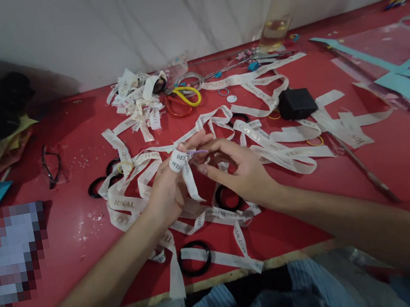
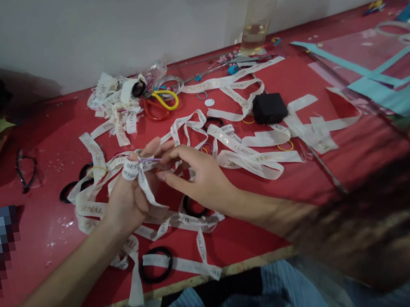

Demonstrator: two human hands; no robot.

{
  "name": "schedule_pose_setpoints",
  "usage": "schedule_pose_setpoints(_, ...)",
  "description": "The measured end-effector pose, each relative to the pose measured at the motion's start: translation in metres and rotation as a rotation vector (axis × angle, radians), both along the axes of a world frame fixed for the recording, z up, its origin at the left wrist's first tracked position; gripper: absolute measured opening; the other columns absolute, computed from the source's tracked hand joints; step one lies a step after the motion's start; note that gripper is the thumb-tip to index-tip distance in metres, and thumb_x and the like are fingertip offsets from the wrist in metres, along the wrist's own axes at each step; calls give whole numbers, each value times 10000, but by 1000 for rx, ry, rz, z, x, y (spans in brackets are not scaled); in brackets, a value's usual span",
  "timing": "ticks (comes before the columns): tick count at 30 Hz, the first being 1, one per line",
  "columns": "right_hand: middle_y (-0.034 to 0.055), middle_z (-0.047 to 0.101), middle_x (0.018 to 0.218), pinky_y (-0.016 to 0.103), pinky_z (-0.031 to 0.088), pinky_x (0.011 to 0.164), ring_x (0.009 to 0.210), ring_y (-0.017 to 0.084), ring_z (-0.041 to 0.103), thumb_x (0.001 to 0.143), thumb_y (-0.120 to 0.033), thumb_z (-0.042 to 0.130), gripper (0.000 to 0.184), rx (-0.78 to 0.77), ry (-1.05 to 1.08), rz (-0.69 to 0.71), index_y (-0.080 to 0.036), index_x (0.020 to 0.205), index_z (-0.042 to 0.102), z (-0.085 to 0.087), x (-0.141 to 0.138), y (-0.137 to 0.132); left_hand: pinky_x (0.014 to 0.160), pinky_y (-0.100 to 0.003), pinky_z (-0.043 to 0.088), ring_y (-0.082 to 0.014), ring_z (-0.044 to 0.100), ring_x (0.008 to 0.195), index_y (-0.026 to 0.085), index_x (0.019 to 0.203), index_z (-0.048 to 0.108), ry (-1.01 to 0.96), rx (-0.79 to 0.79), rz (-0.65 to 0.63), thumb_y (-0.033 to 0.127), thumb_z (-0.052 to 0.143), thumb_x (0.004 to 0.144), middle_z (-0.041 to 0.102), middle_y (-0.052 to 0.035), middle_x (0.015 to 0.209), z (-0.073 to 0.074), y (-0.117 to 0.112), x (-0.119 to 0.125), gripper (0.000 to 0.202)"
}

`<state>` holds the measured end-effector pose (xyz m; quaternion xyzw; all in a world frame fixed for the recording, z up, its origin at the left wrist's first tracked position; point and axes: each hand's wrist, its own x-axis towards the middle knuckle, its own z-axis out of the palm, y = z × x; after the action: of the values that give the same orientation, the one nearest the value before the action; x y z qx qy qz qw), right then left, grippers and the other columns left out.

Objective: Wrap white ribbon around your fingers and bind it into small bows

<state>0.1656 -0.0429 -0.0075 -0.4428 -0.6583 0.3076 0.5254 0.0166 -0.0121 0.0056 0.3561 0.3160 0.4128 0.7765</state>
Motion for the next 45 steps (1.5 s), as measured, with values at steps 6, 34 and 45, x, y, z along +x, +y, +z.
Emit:
schedule_pose_setpoints(6,23,716,959,262,535,764,856,138,667,862,-267,703,151,30,-29,7,-197,972,628,2,0,-2,996,-396,562,-296,682,1127,171,1093,729,12,-98,-54,535,648,851,767,-62,1041,-3,1,-3,445)
schedule_pose_setpoints(34,4,690,854,236,545,613,752,127,678,836,-332,721,219,-310,334,130,-205,947,582,-1,-5,0,935,-370,564,-276,693,1073,228,1244,687,119,68,-91,566,695,804,773,-71,998,-7,-5,1,556)
schedule_pose_setpoints(45,-57,619,596,193,437,467,468,52,509,801,-377,744,255,-524,506,266,-172,908,638,2,-2,3,1141,-345,386,-222,517,1344,328,1322,619,354,533,91,390,653,888,638,-25,1364,-12,7,-6,439)
